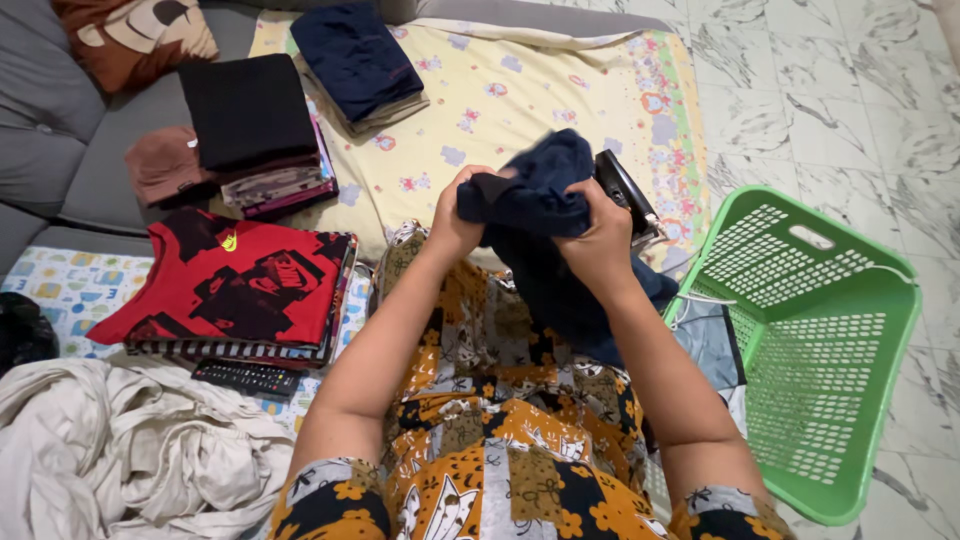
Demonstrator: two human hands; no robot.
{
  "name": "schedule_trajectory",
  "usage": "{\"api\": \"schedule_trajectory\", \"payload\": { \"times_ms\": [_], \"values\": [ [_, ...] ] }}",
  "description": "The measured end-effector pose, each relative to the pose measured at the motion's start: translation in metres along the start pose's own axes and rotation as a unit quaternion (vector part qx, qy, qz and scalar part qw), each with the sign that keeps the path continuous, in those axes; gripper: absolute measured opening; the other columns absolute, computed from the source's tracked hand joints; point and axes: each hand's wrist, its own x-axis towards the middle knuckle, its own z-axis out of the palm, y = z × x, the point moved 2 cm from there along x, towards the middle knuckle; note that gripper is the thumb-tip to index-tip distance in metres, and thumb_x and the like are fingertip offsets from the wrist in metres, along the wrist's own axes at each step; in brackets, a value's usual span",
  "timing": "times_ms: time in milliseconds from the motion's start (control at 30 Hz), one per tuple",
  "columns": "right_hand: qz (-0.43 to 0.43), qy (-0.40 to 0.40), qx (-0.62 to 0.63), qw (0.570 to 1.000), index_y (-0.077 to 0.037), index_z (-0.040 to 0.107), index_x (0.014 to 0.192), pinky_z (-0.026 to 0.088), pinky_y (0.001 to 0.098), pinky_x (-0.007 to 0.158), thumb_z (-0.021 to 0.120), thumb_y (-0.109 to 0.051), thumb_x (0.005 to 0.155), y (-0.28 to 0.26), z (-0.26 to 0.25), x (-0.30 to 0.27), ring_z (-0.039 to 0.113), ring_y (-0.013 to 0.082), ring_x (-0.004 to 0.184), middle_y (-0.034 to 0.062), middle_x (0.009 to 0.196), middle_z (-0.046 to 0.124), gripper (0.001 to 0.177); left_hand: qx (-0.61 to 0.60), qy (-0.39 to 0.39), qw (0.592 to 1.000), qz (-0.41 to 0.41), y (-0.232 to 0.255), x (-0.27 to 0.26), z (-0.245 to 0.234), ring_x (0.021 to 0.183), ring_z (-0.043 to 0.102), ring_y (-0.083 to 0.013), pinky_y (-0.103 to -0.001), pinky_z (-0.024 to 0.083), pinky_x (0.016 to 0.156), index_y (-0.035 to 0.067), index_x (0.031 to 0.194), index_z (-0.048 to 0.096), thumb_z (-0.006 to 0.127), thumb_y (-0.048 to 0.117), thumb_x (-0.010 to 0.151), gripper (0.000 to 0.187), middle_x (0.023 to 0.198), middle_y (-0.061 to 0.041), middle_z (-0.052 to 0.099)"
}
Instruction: The person irons several pieces of clothing on a bed, including dark blue shorts and camouflage shorts. They use an iron to smooth each item, fold them, and place them in a pile. The person also handles a white and blue shirt at the end.
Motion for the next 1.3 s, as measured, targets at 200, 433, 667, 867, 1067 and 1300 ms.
{"api": "schedule_trajectory", "payload": {
  "times_ms": [200, 433, 667, 867, 1067, 1300],
  "values": [
    [-0.063, 0.12, -0.227, 0.964, -0.006, 0.065, 0.111, 0.047, 0.0482, 0.082, 0.076, -0.008, 0.086, 0.006, -0.023, 0.016, 0.057, 0.0403, 0.091, 0.014, 0.099, 0.066, 0.028, -0.023, -0.214, 0.974, -0.065, -0.001, -0.019, 0.011, 0.121, 0.06, -0.018, -0.032, 0.047, 0.107, 0.005, 0.144, 0.047, 0.084, 0.009, 0.081, 0.073, 0.132, -0.009, 0.064],
    [-0.15, 0.194, -0.197, 0.949, -0.007, 0.063, 0.105, 0.044, 0.0485, 0.091, 0.075, -0.008, 0.086, 0.028, -0.02, -0.003, 0.056, 0.0372, 0.1, 0.0154, 0.102, 0.059, 0.023, 0.094, -0.325, 0.925, -0.174, 0.037, -0.032, 0.022, 0.118, 0.067, -0.0217, -0.034, 0.051, 0.106, 0.005, 0.138, 0.062, 0.087, 0.021, 0.069, 0.074, 0.129, -0.011, 0.074],
    [-0.081, 0.107, -0.244, 0.96, -0.011, 0.06, 0.134, 0.045, 0.0476, 0.102, 0.066, 0.001, 0.092, 0.099, 0.037, -0.011, 0.06, 0.0329, 0.116, 0.0128, 0.121, 0.063, 0.044, -0.315, -0.313, 0.885, -0.142, 0.037, -0.053, 0.011, 0.128, 0.062, -0.0299, -0.044, 0.046, 0.117, -0.004, 0.139, 0.057, 0.078, 0.005, 0.076, 0.067, 0.136, -0.014, 0.065],
    [0.062, -0.185, 0.089, 0.977, -0.004, 0.052, 0.137, 0.044, 0.0445, 0.102, 0.072, -0.013, 0.08, 0.105, 0.029, -0.02, 0.055, 0.0332, 0.122, 0.0183, 0.129, 0.057, 0.061, -0.527, -0.142, 0.799, -0.251, 0.011, -0.051, 0.005, 0.124, 0.064, -0.0352, -0.051, 0.046, 0.113, -0.005, 0.14, 0.057, 0.057, 0.031, 0.11, 0.047, 0.136, -0.02, 0.065],
    [0.396, -0.128, 0.415, 0.809, 0.0, 0.064, 0.132, 0.052, 0.0373, 0.098, 0.055, -0.04, 0.104, 0.089, 0.032, -0.035, 0.067, 0.0227, 0.11, 0.0085, 0.117, 0.073, 0.05, -0.511, -0.177, 0.802, -0.253, 0.017, -0.039, 0.007, 0.129, 0.063, -0.0278, -0.043, 0.047, 0.115, 0.001, 0.145, 0.055, 0.052, 0.047, 0.105, 0.061, 0.142, -0.014, 0.063],
    [0.112, -0.004, -0.21, 0.971, -0.009, 0.057, 0.154, 0.049, 0.0447, 0.105, 0.048, -0.02, 0.113, 0.123, 0.006, -0.06, 0.062, 0.0388, 0.117, 0.0269, 0.129, 0.063, 0.044, -0.11, -0.13, 0.965, -0.2, 0.046, -0.029, -0.004, 0.118, 0.063, -0.0158, -0.031, 0.049, 0.105, -0.006, 0.14, 0.06, 0.055, 0.05, 0.103, 0.067, 0.134, -0.01, 0.068]
  ]
}}
